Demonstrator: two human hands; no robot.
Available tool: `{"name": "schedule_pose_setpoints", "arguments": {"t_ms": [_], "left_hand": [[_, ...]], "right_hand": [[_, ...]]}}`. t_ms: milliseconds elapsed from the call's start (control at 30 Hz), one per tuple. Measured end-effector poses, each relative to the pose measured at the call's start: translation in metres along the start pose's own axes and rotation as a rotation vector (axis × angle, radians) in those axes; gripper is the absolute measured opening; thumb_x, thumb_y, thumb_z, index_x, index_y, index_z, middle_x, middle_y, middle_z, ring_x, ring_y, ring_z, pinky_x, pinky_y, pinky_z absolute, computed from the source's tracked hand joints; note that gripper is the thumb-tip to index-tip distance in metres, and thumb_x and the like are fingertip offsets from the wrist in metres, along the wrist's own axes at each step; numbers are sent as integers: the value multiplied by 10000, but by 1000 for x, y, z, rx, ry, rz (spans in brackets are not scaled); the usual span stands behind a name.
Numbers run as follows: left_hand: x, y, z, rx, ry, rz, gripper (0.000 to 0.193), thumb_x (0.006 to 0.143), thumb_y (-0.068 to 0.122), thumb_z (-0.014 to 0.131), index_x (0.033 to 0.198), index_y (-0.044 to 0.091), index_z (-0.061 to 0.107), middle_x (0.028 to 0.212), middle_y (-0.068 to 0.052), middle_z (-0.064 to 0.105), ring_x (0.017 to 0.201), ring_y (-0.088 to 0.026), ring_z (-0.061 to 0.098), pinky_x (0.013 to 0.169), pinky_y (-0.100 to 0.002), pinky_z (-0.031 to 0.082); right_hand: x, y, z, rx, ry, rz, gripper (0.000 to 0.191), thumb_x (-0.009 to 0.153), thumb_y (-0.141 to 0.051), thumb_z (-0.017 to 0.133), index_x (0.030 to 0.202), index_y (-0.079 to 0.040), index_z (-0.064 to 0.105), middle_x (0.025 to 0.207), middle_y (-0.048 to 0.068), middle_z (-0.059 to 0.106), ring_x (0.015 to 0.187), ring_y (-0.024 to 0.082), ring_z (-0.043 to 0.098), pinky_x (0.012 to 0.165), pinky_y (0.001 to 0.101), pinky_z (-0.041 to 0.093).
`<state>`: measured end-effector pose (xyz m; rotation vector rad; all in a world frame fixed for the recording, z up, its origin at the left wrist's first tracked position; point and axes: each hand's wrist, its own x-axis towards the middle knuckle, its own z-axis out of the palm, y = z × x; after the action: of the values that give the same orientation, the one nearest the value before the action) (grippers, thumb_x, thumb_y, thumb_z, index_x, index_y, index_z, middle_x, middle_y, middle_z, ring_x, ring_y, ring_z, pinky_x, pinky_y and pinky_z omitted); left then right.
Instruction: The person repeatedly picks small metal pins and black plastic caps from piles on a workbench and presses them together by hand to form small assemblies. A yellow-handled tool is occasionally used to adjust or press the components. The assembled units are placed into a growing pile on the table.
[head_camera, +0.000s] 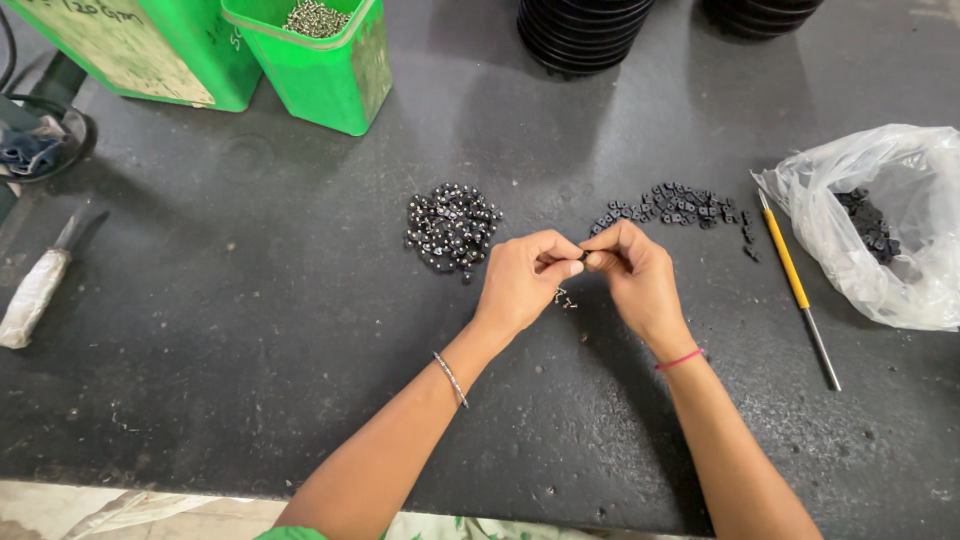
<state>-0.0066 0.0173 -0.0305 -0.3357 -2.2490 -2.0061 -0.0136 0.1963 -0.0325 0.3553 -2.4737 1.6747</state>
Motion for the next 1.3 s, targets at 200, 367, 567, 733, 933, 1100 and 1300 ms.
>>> {"name": "schedule_pose_setpoints", "arguments": {"t_ms": [200, 367, 567, 733, 933, 1100, 1300], "left_hand": [[3, 0, -1, -17, 10, -68, 111, 860, 53, 771, 959, 10, 746, 851, -71, 791, 762, -95, 748, 696, -242, 590], [1, 3, -1, -79, -14, -38, 97, 874, 49, 765, 959, 6, 749, 866, -57, 792, 786, -81, 736, 711, -238, 580], [-3, 10, 3, -109, -26, 19, 69, 881, 15, 747, 950, 7, 739, 853, -51, 782, 784, -76, 721, 712, -242, 575], [-7, 14, 4, -46, -14, 35, 60, 882, 10, 744, 940, 8, 727, 828, -63, 771, 735, -95, 710, 676, -253, 557], [-6, 20, 0, -34, 3, 89, 86, 870, 36, 748, 948, 21, 715, 849, -82, 767, 759, -136, 748, 695, -277, 576], [6, 23, -33, 223, 76, 207, 119, 834, 66, 761, 948, 55, 733, 897, -87, 757, 805, -226, 749, 729, -332, 571], [12, 16, -94, 729, 243, 47, 191, 799, 56, 783, 971, 78, 704, 974, -97, 672, 905, -326, 672, 767, -452, 517]], "right_hand": [[4, -10, -8, 152, -68, 80, 101, 947, 2, 679, 1043, -16, 709, 938, 8, 715, 881, 69, 645, 829, 225, 536], [5, -10, -11, 269, -35, 127, 80, 916, -4, 729, 994, -2, 712, 912, 42, 726, 847, 102, 669, 798, 247, 560], [5, 3, -14, 308, -22, 127, 74, 901, 18, 734, 948, -20, 692, 886, 25, 716, 831, 87, 653, 780, 244, 545], [3, 11, -14, 276, -15, 105, 67, 918, 10, 736, 938, -30, 685, 877, 8, 705, 823, 70, 630, 772, 233, 528], [3, -4, -11, 228, -27, 69, 60, 938, -4, 731, 949, -19, 674, 892, 5, 708, 825, 65, 628, 772, 227, 521], [10, -25, -27, 307, -2, 65, 223, 936, -57, 663, 1157, -39, 686, 990, -8, 739, 888, 72, 685, 827, 225, 565], [6, -18, -83, -189, 228, 92, 169, 988, -111, 744, 1118, -5, 759, 895, 56, 713, 795, 105, 625, 725, 248, 508]]}}
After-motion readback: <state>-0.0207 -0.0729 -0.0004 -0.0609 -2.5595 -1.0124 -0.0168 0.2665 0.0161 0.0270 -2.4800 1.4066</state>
